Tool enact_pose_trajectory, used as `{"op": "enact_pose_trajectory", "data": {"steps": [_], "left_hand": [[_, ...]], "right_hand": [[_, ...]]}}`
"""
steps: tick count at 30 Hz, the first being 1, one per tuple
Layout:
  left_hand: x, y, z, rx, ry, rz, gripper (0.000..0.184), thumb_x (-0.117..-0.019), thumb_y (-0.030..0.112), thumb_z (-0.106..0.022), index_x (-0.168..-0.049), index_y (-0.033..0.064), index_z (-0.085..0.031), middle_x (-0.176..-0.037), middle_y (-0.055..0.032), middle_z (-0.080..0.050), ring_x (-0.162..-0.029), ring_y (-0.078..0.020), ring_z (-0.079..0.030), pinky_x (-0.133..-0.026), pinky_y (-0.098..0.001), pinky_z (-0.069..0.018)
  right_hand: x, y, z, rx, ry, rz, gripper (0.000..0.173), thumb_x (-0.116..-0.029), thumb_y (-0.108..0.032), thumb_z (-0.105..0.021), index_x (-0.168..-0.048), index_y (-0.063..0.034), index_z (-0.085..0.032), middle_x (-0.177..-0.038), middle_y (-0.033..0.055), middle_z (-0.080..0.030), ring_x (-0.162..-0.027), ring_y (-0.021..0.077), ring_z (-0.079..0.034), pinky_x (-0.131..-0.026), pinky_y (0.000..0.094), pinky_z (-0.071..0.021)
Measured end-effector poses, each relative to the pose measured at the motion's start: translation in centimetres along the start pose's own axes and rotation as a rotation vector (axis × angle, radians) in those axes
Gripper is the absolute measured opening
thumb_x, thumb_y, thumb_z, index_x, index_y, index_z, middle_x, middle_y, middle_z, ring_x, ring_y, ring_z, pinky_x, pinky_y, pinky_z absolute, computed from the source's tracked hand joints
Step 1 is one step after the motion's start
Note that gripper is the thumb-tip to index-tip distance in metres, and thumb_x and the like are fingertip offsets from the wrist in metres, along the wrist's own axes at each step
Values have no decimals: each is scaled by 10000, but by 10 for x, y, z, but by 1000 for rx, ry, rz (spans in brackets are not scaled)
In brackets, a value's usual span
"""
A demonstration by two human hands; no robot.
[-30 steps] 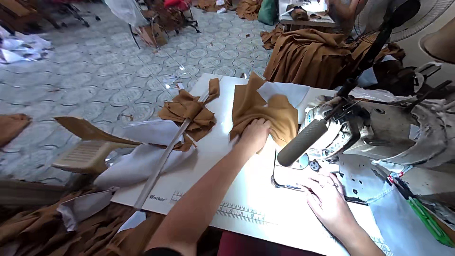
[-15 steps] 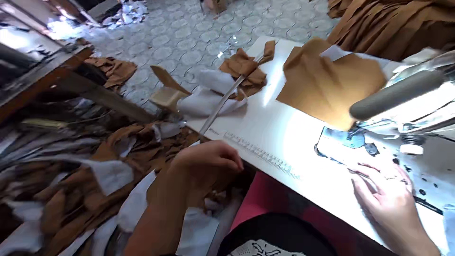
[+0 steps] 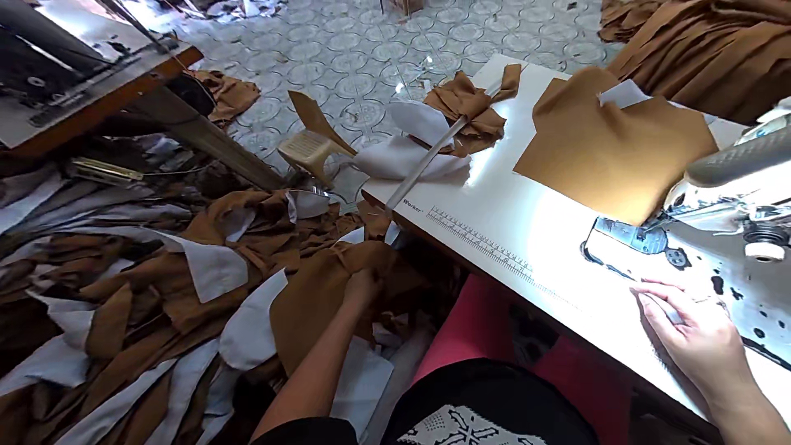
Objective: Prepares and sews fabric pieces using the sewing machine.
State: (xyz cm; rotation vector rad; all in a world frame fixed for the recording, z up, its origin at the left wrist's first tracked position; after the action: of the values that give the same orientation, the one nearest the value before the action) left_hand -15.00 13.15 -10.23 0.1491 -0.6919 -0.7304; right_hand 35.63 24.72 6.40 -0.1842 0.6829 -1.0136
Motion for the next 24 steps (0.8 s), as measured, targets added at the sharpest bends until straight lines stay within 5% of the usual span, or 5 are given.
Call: {"op": "enact_pose_trajectory", "data": {"steps": [4,7,10,16,24], "left_hand": [[64,56,23,788,-45,-304,149,-990,66,-535,-1050,-32,-630,-874,-29,-637,-741,-67,-616,-717,-275,-554],[141,127,27,905,-339,-985,78,-871,102,-655,-862,52,-714,-914,85,-712,-865,49,-647,-792,-159,-537],[192,190,24,608,-358,-1498,168,-874,162,-721,-801,11,-727,-1093,-124,-706,-1130,-162,-617,-990,-288,-474],[185,254,-3,840,-890,-1285,969,-879,638,-650,-1482,-62,-358,-1352,-32,-603,-1180,11,-585,-997,-229,-501],[218,277,50,741,-472,-1578,247,-960,135,-662,-1203,127,-624,-903,124,-671,-811,120,-609,-733,-68,-508]], "right_hand": [[21,-68,-12,-613,-354,-12,385,-1016,-362,-564,-1171,-36,-701,-1051,15,-737,-918,0,-676,-795,179,-565],[54,-132,-63,-1073,-870,-229,909,-904,-532,-662,-1531,58,-369,-1474,137,-560,-1309,171,-590,-1044,366,-527],[53,-141,-97,-1485,-531,-613,350,-897,-380,-740,-1162,-156,-694,-1031,-24,-746,-942,87,-711,-839,303,-602],[17,-139,-12,-1362,-539,-140,267,-975,-129,-630,-1153,-306,-719,-982,-167,-743,-817,-75,-669,-709,143,-571],[29,-95,86,-965,-168,-168,201,-961,-214,-671,-1162,-224,-667,-942,-210,-721,-840,-129,-647,-734,91,-541]]}}
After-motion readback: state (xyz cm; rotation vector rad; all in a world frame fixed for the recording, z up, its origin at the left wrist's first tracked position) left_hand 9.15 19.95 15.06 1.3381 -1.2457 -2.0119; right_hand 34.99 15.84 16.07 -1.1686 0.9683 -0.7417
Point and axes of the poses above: each hand's wrist, its own x-axis away from the middle knuckle, its own z-axis out of the back of the hand, y = z × x, the point moved 4 cm from there along -x, towards the middle knuckle
